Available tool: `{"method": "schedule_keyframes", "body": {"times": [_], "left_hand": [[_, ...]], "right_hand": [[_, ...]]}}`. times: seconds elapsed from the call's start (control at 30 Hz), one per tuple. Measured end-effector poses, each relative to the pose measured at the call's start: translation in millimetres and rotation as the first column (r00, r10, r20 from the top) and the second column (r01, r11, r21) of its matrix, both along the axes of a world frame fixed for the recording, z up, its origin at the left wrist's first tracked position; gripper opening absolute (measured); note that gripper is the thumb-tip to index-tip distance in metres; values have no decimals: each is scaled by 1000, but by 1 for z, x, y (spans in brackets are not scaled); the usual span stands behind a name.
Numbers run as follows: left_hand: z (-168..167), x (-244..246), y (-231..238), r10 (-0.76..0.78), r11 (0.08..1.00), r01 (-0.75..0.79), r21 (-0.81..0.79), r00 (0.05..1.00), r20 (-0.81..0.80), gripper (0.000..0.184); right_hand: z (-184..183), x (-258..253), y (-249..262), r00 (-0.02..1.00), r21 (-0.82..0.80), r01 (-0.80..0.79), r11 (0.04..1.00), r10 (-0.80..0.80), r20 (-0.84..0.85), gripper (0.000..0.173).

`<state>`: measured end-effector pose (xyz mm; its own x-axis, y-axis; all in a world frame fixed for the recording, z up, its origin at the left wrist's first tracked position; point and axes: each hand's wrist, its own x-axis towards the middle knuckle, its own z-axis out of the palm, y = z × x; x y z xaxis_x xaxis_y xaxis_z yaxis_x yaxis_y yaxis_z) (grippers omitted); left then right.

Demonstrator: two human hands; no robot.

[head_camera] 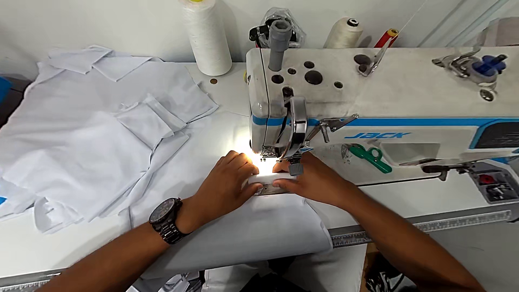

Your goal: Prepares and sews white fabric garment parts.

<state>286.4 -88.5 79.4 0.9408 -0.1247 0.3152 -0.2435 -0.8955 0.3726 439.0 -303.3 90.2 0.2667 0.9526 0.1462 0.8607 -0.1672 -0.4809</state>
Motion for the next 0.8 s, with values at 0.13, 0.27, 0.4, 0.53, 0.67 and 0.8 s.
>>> {"method": "schedule_keyframes", "body": {"times": [0.13, 0.27, 0.4, 0.53, 0.67, 0.8], "left_hand": [[1, -3, 0, -114, 992, 116, -40, 993, 35, 12], [2, -5, -1, -259, 964, 250, 88, 960, 108, 16], [8, -8, -1, -358, 918, 326, 225, 926, 122, 23], [11, -10, -1, -395, 883, 359, 301, 916, 67, 36], [7, -11, -4, -405, 871, 363, 331, 912, 66, 41], [7, -13, -6, -411, 879, 357, 316, 904, 120, 33]], "right_hand": [[3, -6, -6, 998, 125, -65, 990, 67, -9, 9], [2, -7, -10, 990, 155, -141, 978, 135, 49, 19], [6, -5, -15, 978, 91, -202, 975, 196, 73, 25], [8, -4, -17, 970, 85, -228, 970, 219, 102, 28], [-1, -6, -15, 952, 75, -275, 959, 260, 161, 27], [0, -12, -14, 925, 55, -321, 945, 301, 231, 40]]}}
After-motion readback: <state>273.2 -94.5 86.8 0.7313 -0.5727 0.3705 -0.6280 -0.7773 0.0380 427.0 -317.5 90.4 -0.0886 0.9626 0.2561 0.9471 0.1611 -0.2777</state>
